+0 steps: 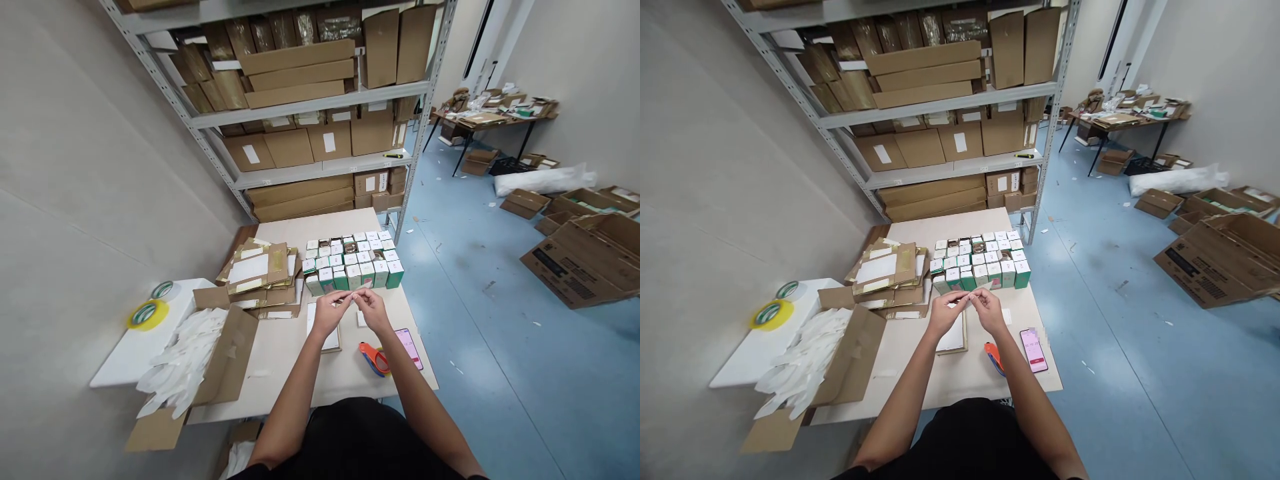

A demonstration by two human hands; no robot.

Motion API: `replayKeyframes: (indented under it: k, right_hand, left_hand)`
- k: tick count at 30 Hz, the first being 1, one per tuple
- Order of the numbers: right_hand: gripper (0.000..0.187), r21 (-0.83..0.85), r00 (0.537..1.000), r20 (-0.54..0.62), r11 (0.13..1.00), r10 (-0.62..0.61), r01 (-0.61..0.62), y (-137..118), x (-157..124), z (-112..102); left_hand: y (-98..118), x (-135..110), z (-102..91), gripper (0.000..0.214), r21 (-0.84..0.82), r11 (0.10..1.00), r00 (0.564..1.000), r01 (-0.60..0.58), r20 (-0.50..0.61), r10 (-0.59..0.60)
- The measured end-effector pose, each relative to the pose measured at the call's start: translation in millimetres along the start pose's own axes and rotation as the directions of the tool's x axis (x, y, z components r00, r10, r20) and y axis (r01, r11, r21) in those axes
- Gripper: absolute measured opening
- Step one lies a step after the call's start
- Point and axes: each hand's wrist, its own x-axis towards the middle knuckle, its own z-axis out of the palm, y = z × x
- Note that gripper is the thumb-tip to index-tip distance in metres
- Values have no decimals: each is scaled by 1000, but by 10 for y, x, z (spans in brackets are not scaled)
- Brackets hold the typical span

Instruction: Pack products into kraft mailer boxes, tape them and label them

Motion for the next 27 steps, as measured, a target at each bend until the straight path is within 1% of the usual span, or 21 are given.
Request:
replayKeyframes:
  k: [4, 5, 7, 9, 12, 18, 22, 25, 27]
  right_hand:
    - [24, -25, 998, -23, 998, -63, 62, -30, -31, 13]
    - [24, -16, 998, -25, 998, -62, 62, -36, -36, 14]
    - [24, 13, 999, -26, 999, -32, 32, -43, -41, 11]
    - [25, 39, 999, -35, 999, 13, -12, -43, -43, 7]
    - [27, 58, 997, -51, 997, 50, -47, -45, -52, 2]
    - [25, 62, 998, -55, 998, 31, -27, -95, -87, 5]
    - [25, 72, 997, -65, 997, 30, -26, -109, -96, 7]
    - [25, 82, 997, -73, 996, 34, -28, -110, -99, 11]
    - [25, 83, 996, -80, 996, 37, -30, -109, -101, 17]
  left_hand:
    - [-82, 24, -16, 28, -111, 990, 992, 81, -90, -92]
    - [-96, 30, -23, 29, -141, 985, 989, 95, -98, -109]
    - [-107, 33, -29, 29, -169, 981, 991, 97, -77, -112]
    - [-103, 21, -18, 28, -162, 983, 994, 91, -42, -99]
    - [-81, -14, 23, 27, -137, 987, 995, 79, -51, -86]
    - [-1, -74, 66, 22, -36, 999, 998, 10, -63, -12]
    - [47, -112, 71, 17, 52, 997, 996, -61, -66, 65]
    - [61, -138, 80, 17, 75, 992, 992, -99, -65, 104]
    - [64, -150, 88, 17, 63, 993, 992, -103, -66, 107]
